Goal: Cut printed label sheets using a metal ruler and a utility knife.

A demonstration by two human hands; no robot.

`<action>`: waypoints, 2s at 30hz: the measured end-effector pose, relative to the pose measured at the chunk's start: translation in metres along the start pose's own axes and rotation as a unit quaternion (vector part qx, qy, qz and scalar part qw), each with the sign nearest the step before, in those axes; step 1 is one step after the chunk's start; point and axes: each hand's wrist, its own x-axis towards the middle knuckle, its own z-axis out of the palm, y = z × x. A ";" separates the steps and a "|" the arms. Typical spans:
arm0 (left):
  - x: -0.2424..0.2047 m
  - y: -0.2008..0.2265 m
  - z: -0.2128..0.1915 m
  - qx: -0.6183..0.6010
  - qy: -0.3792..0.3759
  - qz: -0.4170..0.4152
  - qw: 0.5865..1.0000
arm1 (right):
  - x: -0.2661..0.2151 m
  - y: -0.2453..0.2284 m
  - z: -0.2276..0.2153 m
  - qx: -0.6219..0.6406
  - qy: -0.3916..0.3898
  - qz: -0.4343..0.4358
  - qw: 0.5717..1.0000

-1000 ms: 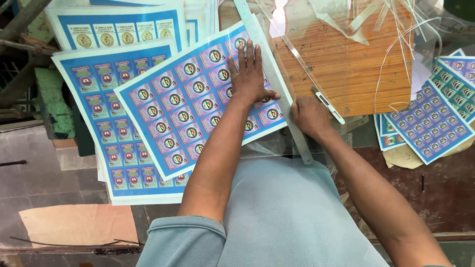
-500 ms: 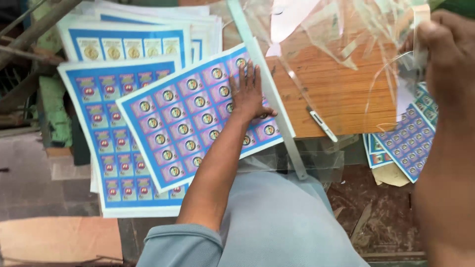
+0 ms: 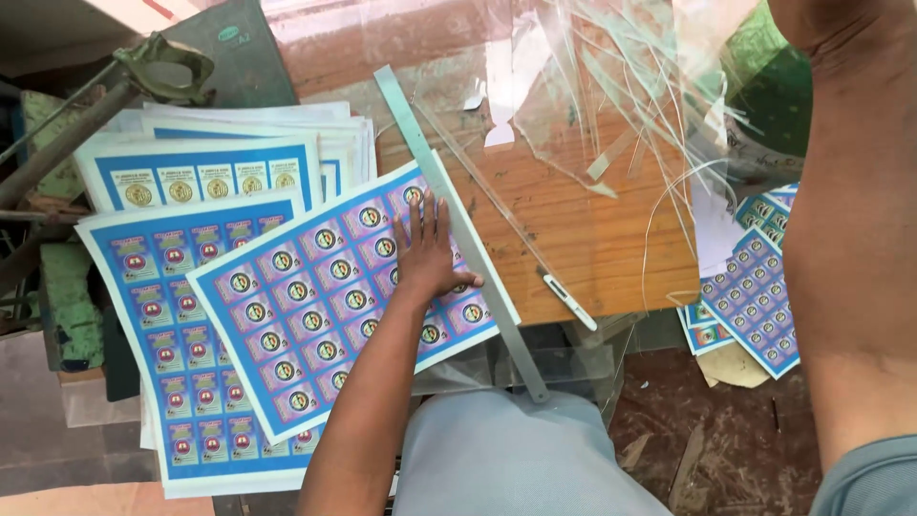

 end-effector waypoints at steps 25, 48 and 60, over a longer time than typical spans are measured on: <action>0.021 -0.003 0.004 0.016 -0.115 -0.025 0.993 | 0.020 0.289 -0.031 -0.545 -0.023 0.300 0.782; -0.149 -0.108 0.113 -0.096 0.334 -0.292 0.891 | -0.295 -0.020 0.325 -0.361 -0.028 0.158 0.919; -0.225 -0.291 0.092 -0.325 0.280 -0.473 0.770 | -0.311 0.009 0.340 -0.274 0.027 0.245 0.929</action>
